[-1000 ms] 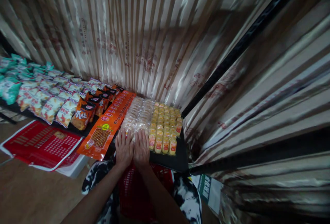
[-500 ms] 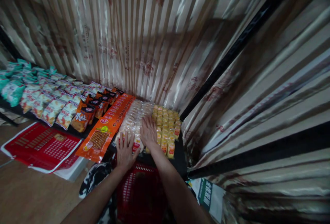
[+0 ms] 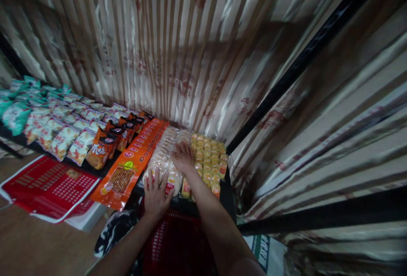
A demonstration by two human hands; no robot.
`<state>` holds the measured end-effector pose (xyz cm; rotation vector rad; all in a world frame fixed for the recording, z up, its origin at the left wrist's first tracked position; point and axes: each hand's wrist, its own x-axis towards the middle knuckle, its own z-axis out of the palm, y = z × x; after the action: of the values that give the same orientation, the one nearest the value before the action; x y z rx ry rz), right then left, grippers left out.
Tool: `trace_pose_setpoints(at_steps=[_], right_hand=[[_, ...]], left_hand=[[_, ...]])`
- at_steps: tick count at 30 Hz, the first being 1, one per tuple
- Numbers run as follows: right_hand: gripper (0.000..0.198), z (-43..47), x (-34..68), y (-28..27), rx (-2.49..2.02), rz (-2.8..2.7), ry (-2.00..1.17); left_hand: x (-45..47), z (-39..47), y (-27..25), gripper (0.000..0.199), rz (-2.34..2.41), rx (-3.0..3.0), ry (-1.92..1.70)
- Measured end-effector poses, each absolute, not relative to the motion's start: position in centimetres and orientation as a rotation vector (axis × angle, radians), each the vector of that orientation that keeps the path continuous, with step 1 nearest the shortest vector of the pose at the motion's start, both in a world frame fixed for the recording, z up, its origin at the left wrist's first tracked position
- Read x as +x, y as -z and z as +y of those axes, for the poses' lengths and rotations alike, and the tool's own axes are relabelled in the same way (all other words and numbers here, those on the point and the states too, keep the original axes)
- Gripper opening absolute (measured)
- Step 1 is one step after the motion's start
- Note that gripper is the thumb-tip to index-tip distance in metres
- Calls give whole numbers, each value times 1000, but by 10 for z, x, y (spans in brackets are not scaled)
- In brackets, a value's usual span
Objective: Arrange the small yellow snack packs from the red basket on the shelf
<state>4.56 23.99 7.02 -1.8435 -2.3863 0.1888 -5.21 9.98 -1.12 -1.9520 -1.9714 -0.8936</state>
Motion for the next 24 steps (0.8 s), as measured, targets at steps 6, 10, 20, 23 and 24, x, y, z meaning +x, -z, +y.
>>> trace_pose_setpoints(at_steps=[6, 10, 20, 23, 24], right_hand=[[53, 238, 45, -73, -1859, -2404, -205], [53, 237, 45, -74, -1848, -2393, -238], [59, 247, 37, -78, -1843, -2392, -198], [58, 251, 36, -76, -1836, -2418, -218], [57, 252, 36, -76, -1836, -2422, -221]], left_hand=[[-54, 102, 5, 55, -1971, -1971, 869], [-53, 102, 5, 54, -1957, -1958, 877], [-53, 104, 14, 53, -1904, -1930, 905], [-53, 103, 13, 51, -1899, -1967, 899], [-53, 103, 13, 51, -1900, -1971, 901]])
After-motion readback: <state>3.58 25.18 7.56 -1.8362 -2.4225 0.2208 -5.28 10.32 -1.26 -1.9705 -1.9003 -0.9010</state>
